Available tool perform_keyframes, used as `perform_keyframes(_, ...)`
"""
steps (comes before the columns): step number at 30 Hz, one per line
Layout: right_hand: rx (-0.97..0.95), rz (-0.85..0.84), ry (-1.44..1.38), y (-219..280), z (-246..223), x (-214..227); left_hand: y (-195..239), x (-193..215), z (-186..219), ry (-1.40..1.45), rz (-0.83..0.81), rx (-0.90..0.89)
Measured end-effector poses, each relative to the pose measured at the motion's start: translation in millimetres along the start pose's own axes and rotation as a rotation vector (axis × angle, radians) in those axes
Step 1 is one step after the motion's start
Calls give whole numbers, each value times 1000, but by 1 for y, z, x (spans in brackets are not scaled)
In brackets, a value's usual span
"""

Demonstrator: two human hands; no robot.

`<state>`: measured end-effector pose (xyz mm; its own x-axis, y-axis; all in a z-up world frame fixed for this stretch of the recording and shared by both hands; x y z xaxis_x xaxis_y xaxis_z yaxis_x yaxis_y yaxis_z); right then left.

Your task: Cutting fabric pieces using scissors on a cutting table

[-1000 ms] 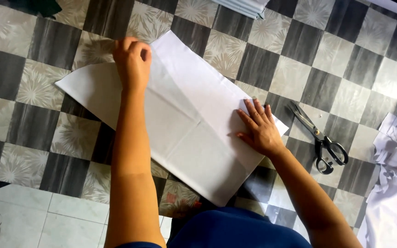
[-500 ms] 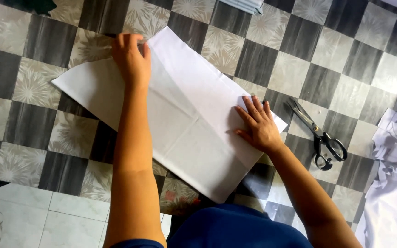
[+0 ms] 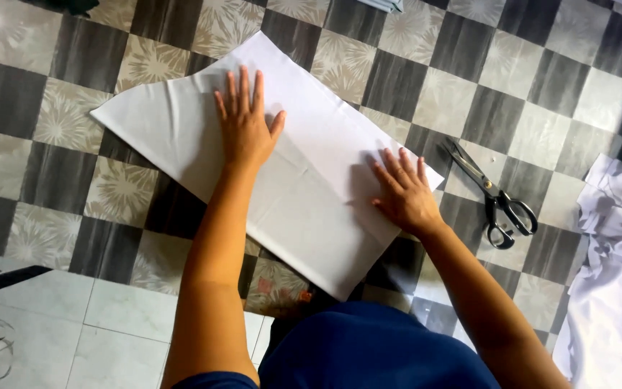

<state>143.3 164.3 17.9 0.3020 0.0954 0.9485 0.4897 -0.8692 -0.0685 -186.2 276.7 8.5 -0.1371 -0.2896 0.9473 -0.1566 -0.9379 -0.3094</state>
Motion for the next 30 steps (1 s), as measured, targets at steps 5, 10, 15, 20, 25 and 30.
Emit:
perform_keyframes(5, -195, 277, 48, 66, 39, 41, 38, 49, 24, 187, 91, 25)
perform_keyframes(10, -274, 430, 127, 158, 83, 64, 121, 57, 78, 227, -1, -43)
perform_keyframes(15, -172, 468, 63, 171, 69, 55, 171, 51, 130, 99, -100, 18)
perform_keyframes(20, -134, 457, 29, 150, 38, 56, 176, 47, 139, -27, -122, 15)
perform_keyframes(25, -276, 436, 102, 173, 74, 55, 172, 54, 153, -12, -89, 76)
perform_keyframes(30, -292, 420, 136, 186, 112, 50, 178, 41, 175, -1, -96, 75)
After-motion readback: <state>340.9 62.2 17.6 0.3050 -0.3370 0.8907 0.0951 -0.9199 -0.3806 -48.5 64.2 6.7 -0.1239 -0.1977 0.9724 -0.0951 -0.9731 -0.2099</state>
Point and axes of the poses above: each hand's wrist, its own y-axis away from the middle knuckle, its own x-axis out of the back of the hand, z = x × y, the point moved 1 cm from there along -y, towards the middle knuckle, and after that the axes turned 7 degrees about -y, right-handed, at the moved point
